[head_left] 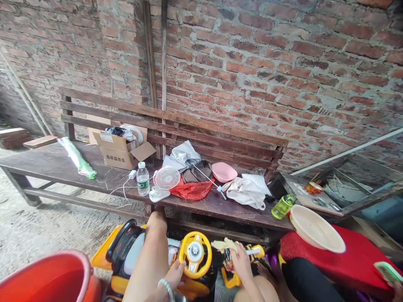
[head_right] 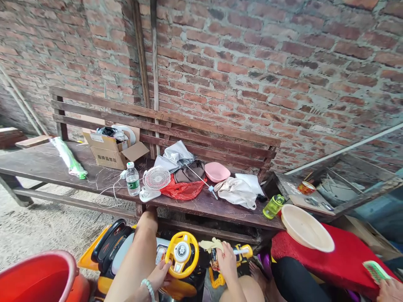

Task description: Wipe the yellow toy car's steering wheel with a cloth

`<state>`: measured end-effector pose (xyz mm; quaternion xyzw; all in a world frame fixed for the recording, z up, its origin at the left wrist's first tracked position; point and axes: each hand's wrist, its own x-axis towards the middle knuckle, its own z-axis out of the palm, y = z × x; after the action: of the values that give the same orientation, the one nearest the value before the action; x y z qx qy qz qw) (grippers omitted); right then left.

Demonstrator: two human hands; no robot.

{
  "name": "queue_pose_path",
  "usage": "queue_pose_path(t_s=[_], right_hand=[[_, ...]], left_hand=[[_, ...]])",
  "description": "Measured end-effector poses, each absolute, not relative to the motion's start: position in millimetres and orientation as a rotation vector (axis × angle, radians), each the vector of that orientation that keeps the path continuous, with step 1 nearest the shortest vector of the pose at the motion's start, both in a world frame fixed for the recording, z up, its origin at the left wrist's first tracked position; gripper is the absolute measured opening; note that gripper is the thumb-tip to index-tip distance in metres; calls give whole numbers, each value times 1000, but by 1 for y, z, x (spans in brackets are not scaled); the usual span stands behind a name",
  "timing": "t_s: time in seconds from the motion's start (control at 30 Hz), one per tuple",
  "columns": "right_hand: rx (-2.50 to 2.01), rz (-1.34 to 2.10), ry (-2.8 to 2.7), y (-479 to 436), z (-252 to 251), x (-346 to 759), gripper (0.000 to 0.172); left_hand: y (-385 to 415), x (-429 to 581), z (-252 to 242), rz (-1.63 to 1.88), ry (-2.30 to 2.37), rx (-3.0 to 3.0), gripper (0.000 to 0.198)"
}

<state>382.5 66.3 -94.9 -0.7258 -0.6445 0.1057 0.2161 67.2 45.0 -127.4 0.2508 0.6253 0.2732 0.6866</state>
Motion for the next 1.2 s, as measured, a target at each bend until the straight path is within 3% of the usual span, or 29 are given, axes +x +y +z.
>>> queue_pose_path(t_s=[0.6, 0.83, 1.07, 1.2], right_hand=[[-2599, -45, -1715, 88, -92, 467, 47], [-2733, 30, -1653, 105, -75, 467, 45], [-2524, 252, -1921, 93, -68, 451, 46], [-2492, 407, -1960, 94, -61, 439, 32]], left_hand=[[40, 63, -112, 567, 1416, 637, 17], [41, 61, -114, 553, 1424, 674, 18], [45, 63, -121, 573, 1445, 598, 17], [46, 66, -120, 586, 1444, 561, 15]])
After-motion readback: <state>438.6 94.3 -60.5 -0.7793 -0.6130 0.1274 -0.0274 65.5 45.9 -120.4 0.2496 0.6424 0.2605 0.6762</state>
